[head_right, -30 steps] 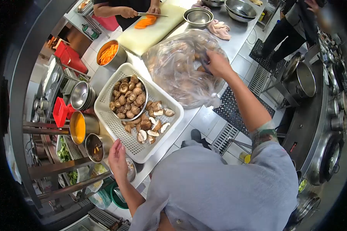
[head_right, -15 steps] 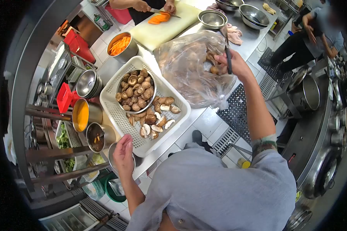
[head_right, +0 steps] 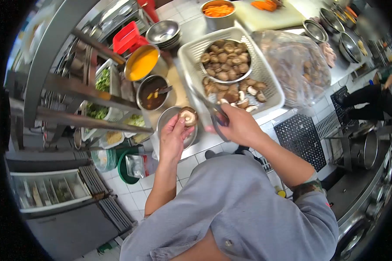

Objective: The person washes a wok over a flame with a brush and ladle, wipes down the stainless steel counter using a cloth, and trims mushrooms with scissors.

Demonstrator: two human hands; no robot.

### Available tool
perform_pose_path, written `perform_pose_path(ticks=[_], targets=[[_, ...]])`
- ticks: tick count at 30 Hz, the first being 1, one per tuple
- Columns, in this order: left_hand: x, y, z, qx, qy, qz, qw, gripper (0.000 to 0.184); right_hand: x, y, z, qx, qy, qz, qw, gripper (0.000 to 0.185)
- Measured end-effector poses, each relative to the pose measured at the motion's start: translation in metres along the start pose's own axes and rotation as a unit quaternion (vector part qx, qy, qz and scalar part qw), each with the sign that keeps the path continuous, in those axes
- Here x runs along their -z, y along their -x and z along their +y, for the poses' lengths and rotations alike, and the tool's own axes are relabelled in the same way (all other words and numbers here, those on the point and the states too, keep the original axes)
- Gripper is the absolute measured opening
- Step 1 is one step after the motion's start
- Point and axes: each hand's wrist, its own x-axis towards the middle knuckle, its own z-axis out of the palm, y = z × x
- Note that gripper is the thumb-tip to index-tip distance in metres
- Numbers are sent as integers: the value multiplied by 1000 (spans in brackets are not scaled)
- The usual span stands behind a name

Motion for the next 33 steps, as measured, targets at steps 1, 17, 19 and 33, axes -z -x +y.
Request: perform_pose_path(ticks=[1,17,19,33], targets=[[17,2,-2,0,4,26,1000,35,-15,7,-3,24,24,12,999,54],[104,29,-4,15,-2,62,998,37,-113,16,-59,-3,215,-34,976,62],[109,31,-4,14,-16,47,999,36,-120,18,-62,-9,209,-37,977,61],[139,19,-18,59,-94,-11,994,36,-162,27,-41,-64,145,-46,986,48]])
